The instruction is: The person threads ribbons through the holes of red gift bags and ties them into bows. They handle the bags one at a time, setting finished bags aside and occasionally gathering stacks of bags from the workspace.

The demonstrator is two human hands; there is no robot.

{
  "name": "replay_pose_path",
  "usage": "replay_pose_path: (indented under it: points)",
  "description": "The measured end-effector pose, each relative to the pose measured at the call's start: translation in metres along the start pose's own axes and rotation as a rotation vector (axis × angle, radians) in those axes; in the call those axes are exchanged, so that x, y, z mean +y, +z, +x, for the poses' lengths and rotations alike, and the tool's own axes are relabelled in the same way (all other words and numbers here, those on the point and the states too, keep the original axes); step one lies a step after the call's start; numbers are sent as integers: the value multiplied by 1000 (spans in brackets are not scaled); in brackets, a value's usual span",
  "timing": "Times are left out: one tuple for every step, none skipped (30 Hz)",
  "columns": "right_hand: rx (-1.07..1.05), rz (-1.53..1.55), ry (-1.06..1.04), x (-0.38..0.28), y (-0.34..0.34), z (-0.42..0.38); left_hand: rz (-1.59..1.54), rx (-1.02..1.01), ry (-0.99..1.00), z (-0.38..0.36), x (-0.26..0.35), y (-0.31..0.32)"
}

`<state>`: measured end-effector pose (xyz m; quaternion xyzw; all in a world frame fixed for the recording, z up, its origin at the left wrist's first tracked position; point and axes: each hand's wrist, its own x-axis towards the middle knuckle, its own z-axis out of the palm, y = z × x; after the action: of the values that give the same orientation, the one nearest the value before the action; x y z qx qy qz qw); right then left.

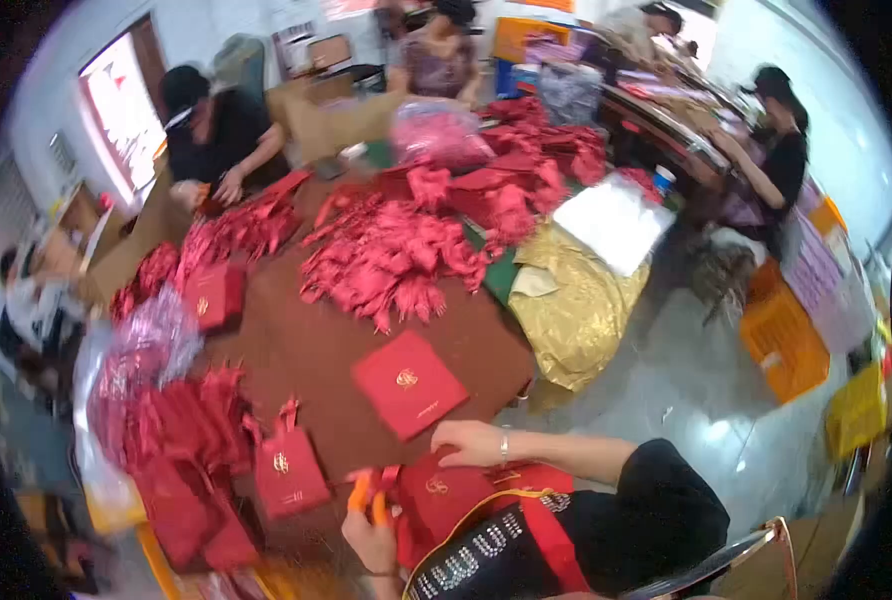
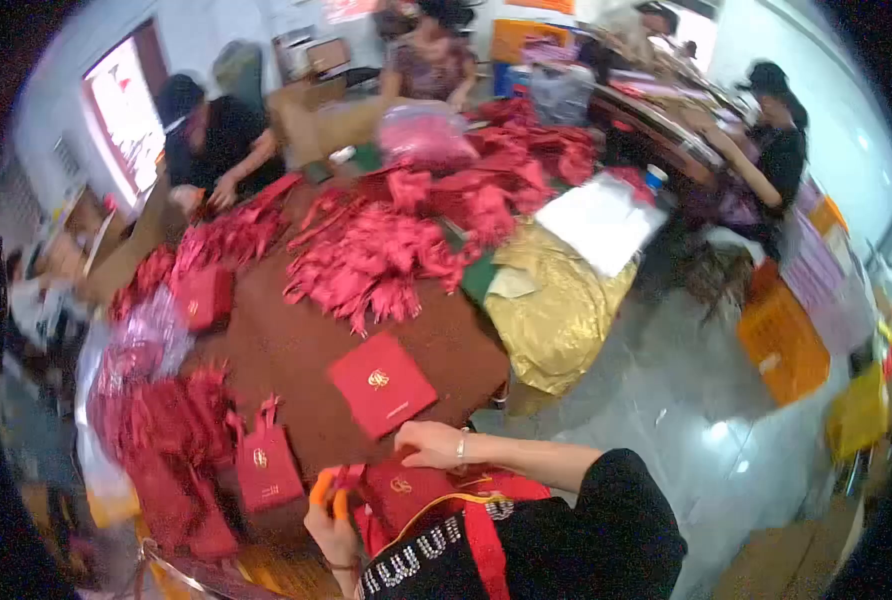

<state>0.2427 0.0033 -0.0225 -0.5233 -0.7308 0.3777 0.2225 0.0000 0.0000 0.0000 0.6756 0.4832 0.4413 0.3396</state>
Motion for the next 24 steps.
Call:
replay_pose_path:
  points:
    - [43, 25, -33, -1, -6, 0, -106, 10, -91, 2, 11, 1]
    - [69, 20, -42, -5, -14, -6, -219, 25, -176, 2, 22, 4]
    - [-85, -99, 69, -6, -13, -50, -390, 82, -309, -45, 7, 32]
    - [-34, -87, 58, -14, -2, -44, -302, -30, -257, -43, 2, 17]
    - [20, -89, 33, -18, 2, -33, -219, -129, -195, -36, -5, 7]
    - [-16, -83, -28, -26, 9, -23, -185, -132, -129, -32, -7, -4]
    - [9, -39, -17, -30, 12, -22, -166, -133, -68, -30, -7, -1]
    - [25, -6, 6, -34, 8, -22, -140, -104, 36, -29, -7, 6]
    - [-25, -15, -30, -38, 6, -18, -99, -87, 136, -26, -9, 11]
    - [-3, 0, 3, -41, 10, -17, -89, -67, 166, -24, -11, 15]
    - [16, 17, 46, -44, 13, -18, -81, -55, 191, -23, -12, 20]
    - [-31, 25, 29, -48, 15, -17, -70, -36, 187, -22, -11, 24]
    - [-2, 59, 26, -52, 18, -17, -59, -28, 174, -23, -10, 26]
    - [28, 94, 30, -50, 21, -19, -31, -4, 202, -23, -7, 30]
    - [20, 78, -11, -42, 23, -20, 2, 6, 227, -23, -4, 32]
    - [-13, 99, 56, -48, 19, -24, -31, -15, 214, -22, -2, 36]
    - [-38, 117, 133, -54, 11, -24, 65, -56, 209, -22, -5, 36]
    - [-54, 169, 104, -49, 9, -21, 144, -119, 206, -23, -8, 39]
    - [-60, 223, 103, -41, 6, -24, 198, -105, 262, -22, -3, 35]
    - [-66, 326, 161, -36, 6, -32, 194, -108, 238, -23, 2, 33]
    - [-54, 420, 200, -31, 5, -29, 143, -76, 279, -19, 2, 33]
    - [-61, 409, 210, -28, 5, -28, 173, -46, 266, -19, -1, 35]
    - [-75, 397, 217, -25, 5, -28, 165, -45, 247, -17, 0, 35]
    - [-84, 477, 312, -24, 4, -28, 219, -83, 201, -14, 1, 33]
